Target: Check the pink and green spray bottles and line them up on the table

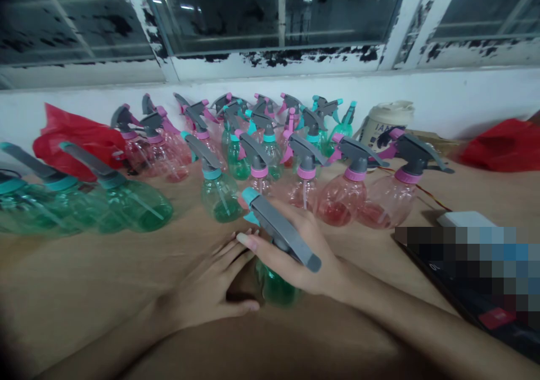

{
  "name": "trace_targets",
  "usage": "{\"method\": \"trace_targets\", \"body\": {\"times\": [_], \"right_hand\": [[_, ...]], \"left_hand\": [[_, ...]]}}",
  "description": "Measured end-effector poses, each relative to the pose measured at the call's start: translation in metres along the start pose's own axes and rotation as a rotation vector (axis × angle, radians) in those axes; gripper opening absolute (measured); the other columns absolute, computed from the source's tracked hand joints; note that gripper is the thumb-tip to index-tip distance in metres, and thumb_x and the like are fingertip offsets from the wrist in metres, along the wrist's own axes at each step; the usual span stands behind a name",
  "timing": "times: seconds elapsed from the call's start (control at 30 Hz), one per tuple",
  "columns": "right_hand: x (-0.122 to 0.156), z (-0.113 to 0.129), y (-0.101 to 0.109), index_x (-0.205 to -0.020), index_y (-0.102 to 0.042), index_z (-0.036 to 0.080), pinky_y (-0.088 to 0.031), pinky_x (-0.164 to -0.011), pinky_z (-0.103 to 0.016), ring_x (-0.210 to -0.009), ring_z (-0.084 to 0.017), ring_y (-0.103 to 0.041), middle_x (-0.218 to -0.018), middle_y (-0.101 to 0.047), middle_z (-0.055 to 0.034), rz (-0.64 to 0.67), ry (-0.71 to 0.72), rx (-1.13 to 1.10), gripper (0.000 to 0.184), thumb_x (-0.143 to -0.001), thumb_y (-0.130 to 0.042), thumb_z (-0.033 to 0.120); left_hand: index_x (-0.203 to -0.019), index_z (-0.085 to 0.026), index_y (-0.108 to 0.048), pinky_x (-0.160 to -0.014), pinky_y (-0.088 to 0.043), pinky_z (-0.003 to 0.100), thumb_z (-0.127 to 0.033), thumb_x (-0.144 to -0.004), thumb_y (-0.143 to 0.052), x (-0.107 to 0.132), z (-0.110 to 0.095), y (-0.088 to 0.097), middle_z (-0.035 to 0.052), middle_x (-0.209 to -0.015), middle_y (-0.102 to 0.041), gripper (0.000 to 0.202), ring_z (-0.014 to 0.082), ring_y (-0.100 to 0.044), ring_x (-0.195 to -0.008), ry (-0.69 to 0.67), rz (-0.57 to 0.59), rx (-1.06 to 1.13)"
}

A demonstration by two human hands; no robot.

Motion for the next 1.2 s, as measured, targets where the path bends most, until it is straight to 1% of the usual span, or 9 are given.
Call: {"method": "trace_targets", "body": {"times": [0.23, 0.47, 0.6, 0.67, 0.8, 0.93, 1.0, 1.1, 1.2], "right_hand": [[0.0004, 0.0026, 0.0011, -0.121, -0.059, 0.026, -0.053, -0.066, -0.03, -0.065, -0.016, -0.063, -0.08, -0.066, 0.0004, -0.007, 0.021, -0.016, 0.04, -0.083, -0.062, 0.036], [0.0004, 0.0007, -0.0005, -0.122, -0.058, 0.028, -0.055, -0.071, -0.033, -0.071, -0.018, -0.066, -0.09, -0.07, -0.0015, -0.003, 0.015, -0.03, 0.041, -0.083, -0.062, 0.035], [0.0007, 0.0, -0.001, -0.122, -0.059, 0.027, -0.055, -0.064, -0.032, -0.062, -0.016, -0.063, -0.081, -0.068, -0.0001, 0.002, 0.018, -0.019, 0.041, -0.082, -0.064, 0.035], [0.0006, -0.0001, -0.0011, -0.122, -0.059, 0.027, -0.054, -0.063, -0.031, -0.061, -0.016, -0.063, -0.079, -0.067, 0.0005, 0.006, 0.015, -0.02, 0.041, -0.082, -0.064, 0.035], [-0.0002, -0.0019, -0.0014, -0.124, -0.058, 0.027, -0.055, -0.065, -0.031, -0.064, -0.016, -0.064, -0.088, -0.07, -0.0006, 0.025, -0.018, -0.054, 0.042, -0.082, -0.064, 0.035], [-0.0036, -0.0046, -0.0031, -0.125, -0.058, 0.03, -0.055, -0.075, -0.035, -0.075, -0.019, -0.068, -0.084, -0.071, -0.0006, 0.117, -0.014, -0.079, 0.038, -0.087, -0.057, 0.033], [-0.006, -0.0057, -0.0034, -0.123, -0.059, 0.031, -0.054, -0.079, -0.037, -0.079, -0.019, -0.068, -0.084, -0.071, -0.0007, 0.136, -0.004, -0.094, 0.036, -0.088, -0.056, 0.031], [-0.0084, -0.0071, -0.0029, -0.117, -0.062, 0.029, -0.054, -0.08, -0.036, -0.081, -0.018, -0.067, -0.091, -0.071, -0.0011, 0.108, -0.023, -0.105, 0.03, -0.087, -0.057, 0.031], [-0.0084, -0.0059, -0.0031, -0.104, -0.066, 0.026, -0.053, -0.079, -0.034, -0.083, -0.018, -0.066, -0.095, -0.07, -0.0011, 0.074, -0.008, -0.104, 0.021, -0.086, -0.058, 0.036]], "left_hand": [[-0.145, -0.008, -0.029, -0.114, -0.019, 0.047, -0.068, -0.081, -0.052, -0.0011, -0.001, 0.0024, 0.0172, -0.152, -0.026, 0.091, 0.0307, -0.02, -0.141, 0.01, 0.032, 0.012], [-0.146, -0.012, -0.027, -0.114, -0.019, 0.046, -0.069, -0.081, -0.051, -0.0008, -0.0005, 0.0006, 0.0153, -0.152, -0.026, 0.09, 0.0297, -0.019, -0.141, 0.002, 0.015, 0.001], [-0.147, -0.011, -0.025, -0.115, -0.018, 0.046, -0.069, -0.082, -0.05, 0.0001, 0.0004, -0.0018, 0.0155, -0.153, -0.025, 0.091, 0.0294, -0.018, -0.142, -0.01, 0.008, -0.004], [-0.147, -0.011, -0.024, -0.115, -0.018, 0.046, -0.069, -0.082, -0.049, 0.0002, 0.0005, -0.0017, 0.0152, -0.153, -0.025, 0.091, 0.0289, -0.018, -0.142, -0.017, 0.0, -0.007], [-0.147, -0.011, -0.025, -0.114, -0.02, 0.046, -0.069, -0.083, -0.049, -0.0002, -0.0001, 0.0005, 0.015, -0.153, -0.025, 0.089, 0.0293, -0.018, -0.142, -0.018, -0.002, -0.011], [-0.145, -0.008, -0.031, -0.114, -0.019, 0.046, -0.071, -0.084, -0.045, -0.0001, -0.0006, 0.0004, 0.0159, -0.152, -0.026, 0.088, 0.0304, -0.019, -0.141, -0.015, 0.023, -0.026], [-0.144, -0.007, -0.031, -0.115, -0.018, 0.047, -0.071, -0.084, -0.044, 0.0001, -0.0005, 0.0, 0.0164, -0.152, -0.026, 0.089, 0.0314, -0.019, -0.141, -0.018, 0.017, -0.028], [-0.144, -0.007, -0.032, -0.115, -0.018, 0.048, -0.07, -0.084, -0.045, 0.0001, -0.0002, 0.0003, 0.0171, -0.152, -0.027, 0.088, 0.0323, -0.02, -0.141, -0.021, 0.004, -0.015], [-0.143, -0.006, -0.033, -0.115, -0.018, 0.047, -0.07, -0.084, -0.046, -0.0007, -0.0004, 0.0016, 0.0176, -0.151, -0.027, 0.089, 0.0323, -0.021, -0.14, -0.02, 0.011, -0.004]]}}
Point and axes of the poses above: each hand's wrist, its own x-axis away from the middle knuckle, its own y-axis out of the back of the hand, z = x × y, the point moved 3 cm from there along -x, towards the middle knuckle
